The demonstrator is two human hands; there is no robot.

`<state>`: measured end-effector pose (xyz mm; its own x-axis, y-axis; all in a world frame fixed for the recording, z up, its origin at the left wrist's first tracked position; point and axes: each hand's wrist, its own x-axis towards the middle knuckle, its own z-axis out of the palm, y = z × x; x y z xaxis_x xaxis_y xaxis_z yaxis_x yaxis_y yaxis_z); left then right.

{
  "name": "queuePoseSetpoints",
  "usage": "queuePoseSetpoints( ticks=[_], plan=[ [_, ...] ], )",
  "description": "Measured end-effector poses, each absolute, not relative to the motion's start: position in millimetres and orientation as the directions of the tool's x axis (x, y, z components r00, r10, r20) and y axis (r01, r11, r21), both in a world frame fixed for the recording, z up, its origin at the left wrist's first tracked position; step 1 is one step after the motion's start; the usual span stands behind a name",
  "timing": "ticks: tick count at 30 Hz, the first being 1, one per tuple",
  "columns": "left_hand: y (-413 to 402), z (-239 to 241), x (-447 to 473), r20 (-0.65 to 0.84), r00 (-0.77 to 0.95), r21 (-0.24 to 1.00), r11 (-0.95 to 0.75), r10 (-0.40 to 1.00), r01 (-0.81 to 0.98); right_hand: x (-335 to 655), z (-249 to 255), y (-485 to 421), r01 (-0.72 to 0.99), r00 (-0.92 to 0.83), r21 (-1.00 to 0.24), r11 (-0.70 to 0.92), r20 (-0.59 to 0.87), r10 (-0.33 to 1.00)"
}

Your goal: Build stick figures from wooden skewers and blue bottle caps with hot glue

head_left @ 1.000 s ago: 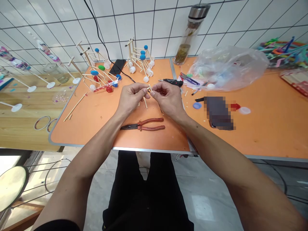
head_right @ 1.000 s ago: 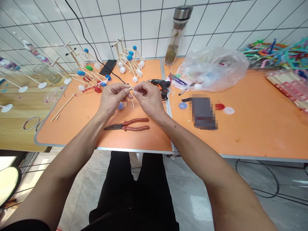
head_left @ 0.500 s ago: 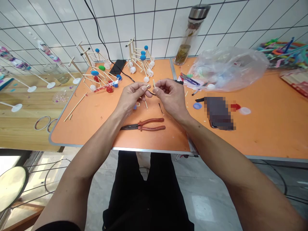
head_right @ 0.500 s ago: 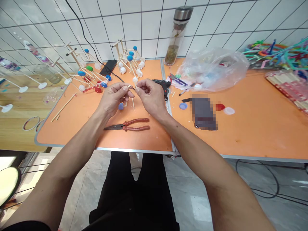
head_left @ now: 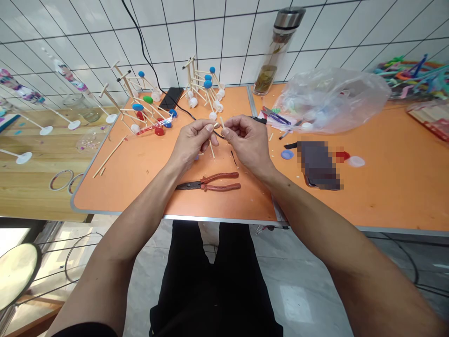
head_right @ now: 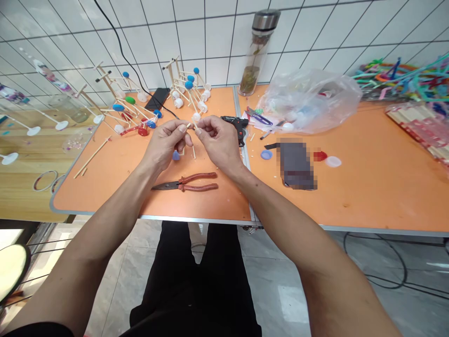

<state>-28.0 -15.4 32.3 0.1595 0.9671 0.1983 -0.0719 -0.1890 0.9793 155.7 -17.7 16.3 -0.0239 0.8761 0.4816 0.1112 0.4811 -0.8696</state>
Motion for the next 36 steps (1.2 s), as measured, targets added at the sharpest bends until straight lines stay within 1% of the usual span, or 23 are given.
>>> queuePoseSetpoints(
  ticks=[4,10,15,19,24,28,33,36],
  plan=[
    [-16,31,-28,0.211,0.143,0.977,-0.209,0.967,-0.029,156,17,-17,0.121,-0.023,-0.879,0.462,0.463,0.886],
    [-15,28,-31,0.271,0.177,0.963,-0.263,0.946,-0.065,156,16,-17,0.120,-0.034,-0.882,0.455,0.455,0.890],
    [-14,31,-32,0.228,0.171,0.973,-0.229,0.959,-0.011,156,13,-15,0.134,-0.036,-0.863,0.487,0.487,0.873],
    [-13,35,-33,0.187,0.172,0.982,-0.190,0.967,0.002,156,12,-13,0.154,-0.044,-0.868,0.471,0.470,0.881],
    [-10,33,-33,0.151,0.171,0.989,-0.150,0.974,-0.020,156,11,-13,0.125,-0.053,-0.865,0.486,0.483,0.874],
    [-8,31,-33,0.133,0.181,0.991,-0.128,0.974,-0.039,154,10,-13,0.159,-0.056,-0.874,0.459,0.456,0.888],
    [-9,33,-32,0.110,0.193,0.993,-0.098,0.975,-0.072,155,6,-10,0.149,-0.065,-0.855,0.497,0.493,0.868],
    [-10,36,-30,0.075,0.196,0.995,-0.061,0.978,-0.074,156,5,-10,0.171,-0.070,-0.860,0.480,0.476,0.877]
  ],
)
